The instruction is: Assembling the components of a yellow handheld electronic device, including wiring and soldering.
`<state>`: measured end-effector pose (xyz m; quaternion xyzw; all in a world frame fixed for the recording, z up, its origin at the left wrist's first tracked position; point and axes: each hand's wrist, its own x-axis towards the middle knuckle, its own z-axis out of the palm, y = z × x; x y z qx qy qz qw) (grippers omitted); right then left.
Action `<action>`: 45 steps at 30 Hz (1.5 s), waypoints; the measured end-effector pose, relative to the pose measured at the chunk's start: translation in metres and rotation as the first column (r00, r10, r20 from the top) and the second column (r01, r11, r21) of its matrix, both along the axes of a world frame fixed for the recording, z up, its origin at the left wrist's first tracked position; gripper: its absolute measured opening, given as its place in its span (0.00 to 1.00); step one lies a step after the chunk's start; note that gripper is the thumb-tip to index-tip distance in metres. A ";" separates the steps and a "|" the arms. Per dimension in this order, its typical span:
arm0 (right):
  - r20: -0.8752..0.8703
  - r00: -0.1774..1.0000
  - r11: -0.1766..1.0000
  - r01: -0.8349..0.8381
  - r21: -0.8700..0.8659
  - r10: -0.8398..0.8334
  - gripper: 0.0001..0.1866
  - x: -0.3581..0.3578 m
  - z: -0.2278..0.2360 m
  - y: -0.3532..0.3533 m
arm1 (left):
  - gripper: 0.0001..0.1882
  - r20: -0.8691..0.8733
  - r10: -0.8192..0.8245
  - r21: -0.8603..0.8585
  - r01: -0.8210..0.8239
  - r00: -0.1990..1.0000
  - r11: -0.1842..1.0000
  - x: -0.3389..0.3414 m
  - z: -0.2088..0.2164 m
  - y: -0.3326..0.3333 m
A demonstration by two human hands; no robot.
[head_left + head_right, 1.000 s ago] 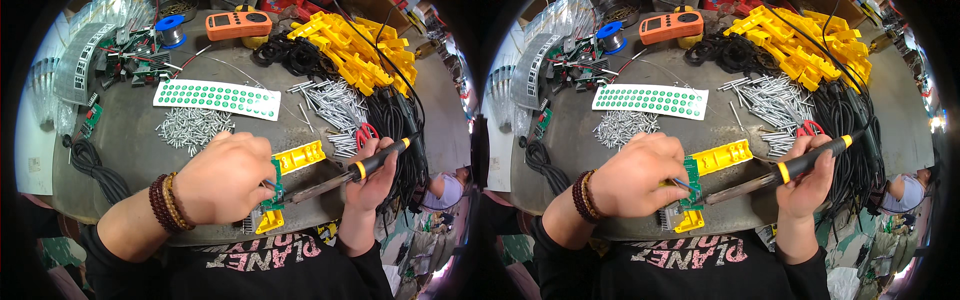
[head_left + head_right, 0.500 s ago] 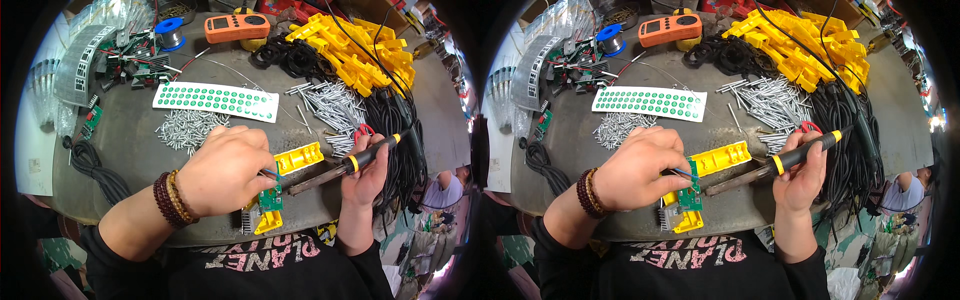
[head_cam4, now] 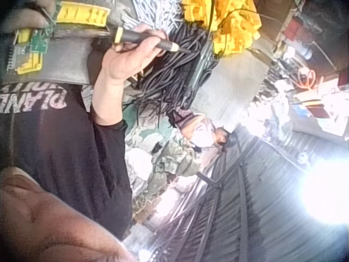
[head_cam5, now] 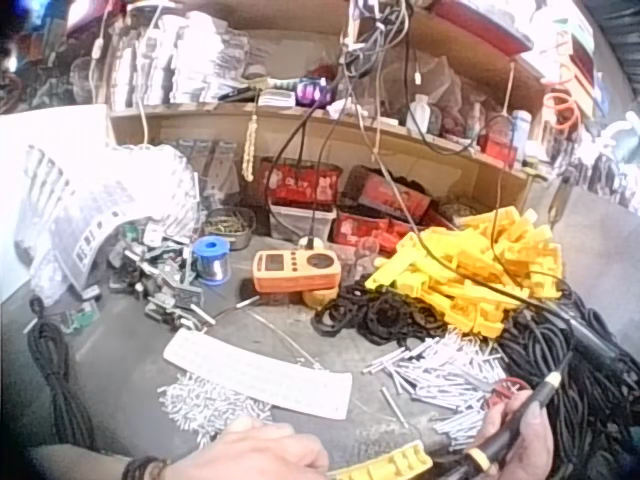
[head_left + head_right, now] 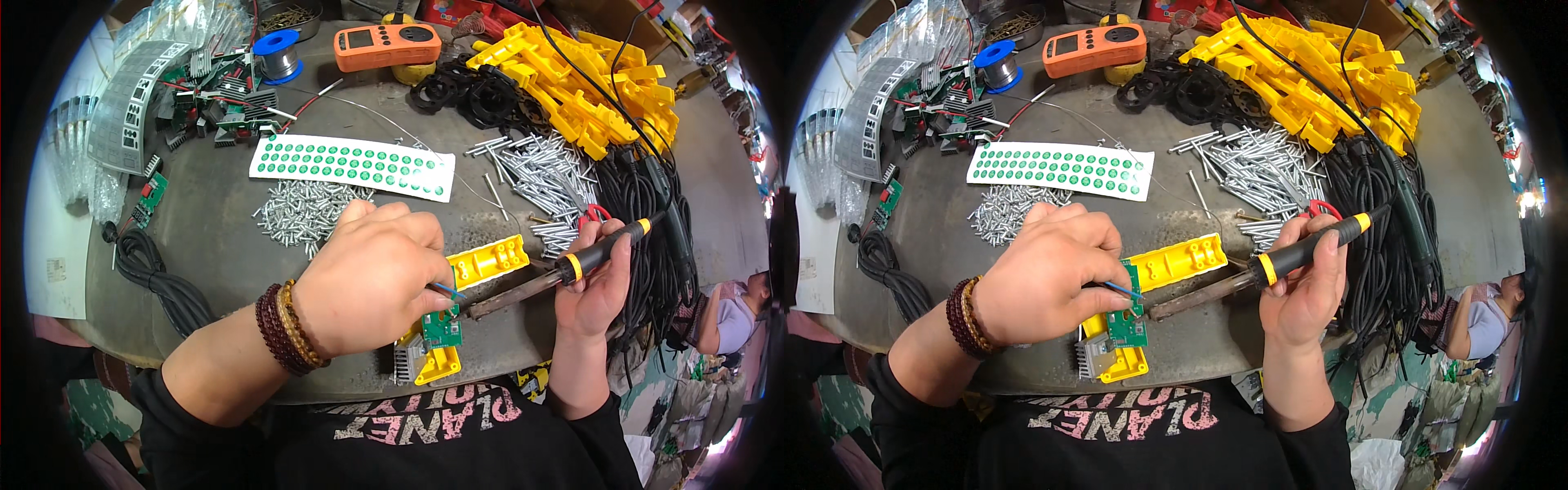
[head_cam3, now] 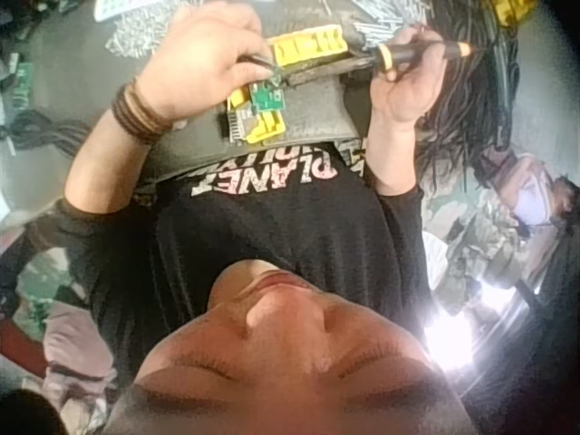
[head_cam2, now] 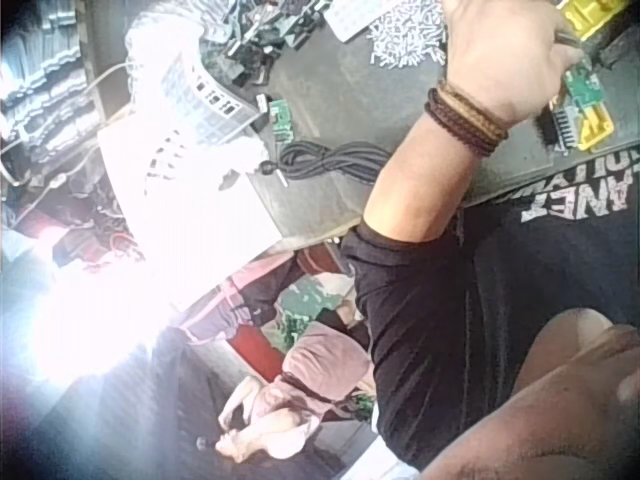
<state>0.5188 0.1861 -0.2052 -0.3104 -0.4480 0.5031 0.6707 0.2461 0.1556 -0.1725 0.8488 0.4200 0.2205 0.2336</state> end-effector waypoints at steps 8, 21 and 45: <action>-0.040 0.995 0.994 0.083 -0.074 -0.086 0.12 0.000 0.000 -0.001 | 0.05 0.020 0.021 0.151 -0.024 1.000 0.988 0.006 -0.006 -0.005; 0.009 0.998 0.994 0.067 -0.085 -0.066 0.10 -0.005 0.002 -0.003 | 0.06 -0.027 0.009 0.147 -0.005 1.000 0.989 0.004 -0.001 -0.007; -0.096 0.995 0.998 -0.029 -0.063 0.023 0.11 -0.001 -0.001 0.000 | 0.05 0.022 -0.018 0.098 0.016 1.000 0.995 -0.010 0.014 -0.006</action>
